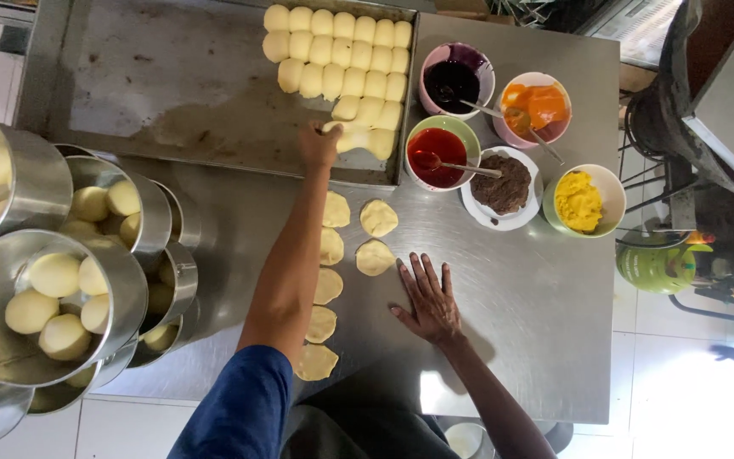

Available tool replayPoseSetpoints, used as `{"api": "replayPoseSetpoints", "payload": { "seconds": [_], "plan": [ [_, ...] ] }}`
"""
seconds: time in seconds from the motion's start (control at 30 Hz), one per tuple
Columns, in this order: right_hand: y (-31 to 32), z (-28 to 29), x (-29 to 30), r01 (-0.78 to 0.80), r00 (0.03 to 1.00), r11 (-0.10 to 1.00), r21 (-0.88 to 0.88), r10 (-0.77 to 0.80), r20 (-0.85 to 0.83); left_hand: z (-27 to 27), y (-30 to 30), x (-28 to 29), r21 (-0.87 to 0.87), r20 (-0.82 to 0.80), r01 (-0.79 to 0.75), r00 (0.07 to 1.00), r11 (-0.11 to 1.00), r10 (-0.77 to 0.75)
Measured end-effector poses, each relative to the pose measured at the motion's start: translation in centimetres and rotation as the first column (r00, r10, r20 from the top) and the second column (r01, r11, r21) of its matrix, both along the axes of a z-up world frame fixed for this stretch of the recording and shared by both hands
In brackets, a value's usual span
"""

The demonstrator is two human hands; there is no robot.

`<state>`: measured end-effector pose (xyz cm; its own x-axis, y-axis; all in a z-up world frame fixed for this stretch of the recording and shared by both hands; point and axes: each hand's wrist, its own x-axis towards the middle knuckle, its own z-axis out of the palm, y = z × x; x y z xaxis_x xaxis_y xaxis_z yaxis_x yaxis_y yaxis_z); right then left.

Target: Filling and shaping dough balls into buns and placing them into metal baking tins.

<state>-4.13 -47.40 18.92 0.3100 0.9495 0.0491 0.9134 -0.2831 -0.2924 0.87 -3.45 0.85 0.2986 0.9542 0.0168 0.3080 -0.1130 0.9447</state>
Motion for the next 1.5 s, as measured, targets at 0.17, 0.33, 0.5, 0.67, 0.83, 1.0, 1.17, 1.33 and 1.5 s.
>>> {"api": "replayPoseSetpoints", "payload": {
  "seconds": [0.17, 0.33, 0.5, 0.67, 0.83, 1.0, 1.17, 1.33, 1.5],
  "plan": [
    [0.0, -0.4, 0.1, -0.002, 1.000, 1.000, -0.030, 0.002, 0.008, 4.0, 1.2, -3.7, 0.064, -0.063, -0.009, 0.998, 0.998, 0.013],
    [0.1, -0.3, 0.0, 0.009, 1.000, 0.997, -0.071, -0.009, 0.007, 8.1, 1.7, -7.2, 0.033, -0.141, -0.055, 0.988, 0.998, 0.059],
    [0.1, -0.7, 0.0, 0.001, 0.999, 0.997, -0.074, 0.002, 0.036, 8.7, 2.4, -10.0, 0.138, -0.036, -0.104, 0.993, 0.985, 0.110],
    [0.0, -0.5, -0.3, 0.006, 0.999, 0.999, -0.054, -0.004, 0.036, 12.2, 2.4, -13.2, 0.186, 0.026, -0.098, 0.995, 0.978, 0.095],
    [-0.1, 0.2, -0.1, 0.029, 0.999, 0.999, -0.042, -0.030, -0.032, 18.3, 0.7, -15.6, 0.396, -0.044, -0.031, 0.998, 0.918, 0.052],
    [0.0, -3.8, -0.8, 0.472, 0.678, 0.841, 0.265, -0.153, -0.719, 22.7, -6.0, -16.6, 0.104, 0.020, 0.158, 0.987, 0.982, -0.161],
    [3.3, 1.0, -4.4, 0.575, 0.045, 0.803, 0.154, 0.157, -0.987, 21.6, -19.2, -18.7, -0.143, 0.001, 0.311, 0.949, 0.939, -0.314],
    [1.3, -3.5, -8.0, 0.519, -0.403, 0.853, -0.053, 0.190, -0.895, 23.2, -28.1, -21.5, -0.207, 0.224, 0.506, 0.857, 0.837, -0.463],
    [-0.4, -4.1, -8.7, 0.434, -0.497, 0.798, -0.419, -0.175, -0.850, 20.5, -30.4, -23.8, -0.196, -0.123, 0.433, 0.880, 0.880, -0.460]
  ]
}}
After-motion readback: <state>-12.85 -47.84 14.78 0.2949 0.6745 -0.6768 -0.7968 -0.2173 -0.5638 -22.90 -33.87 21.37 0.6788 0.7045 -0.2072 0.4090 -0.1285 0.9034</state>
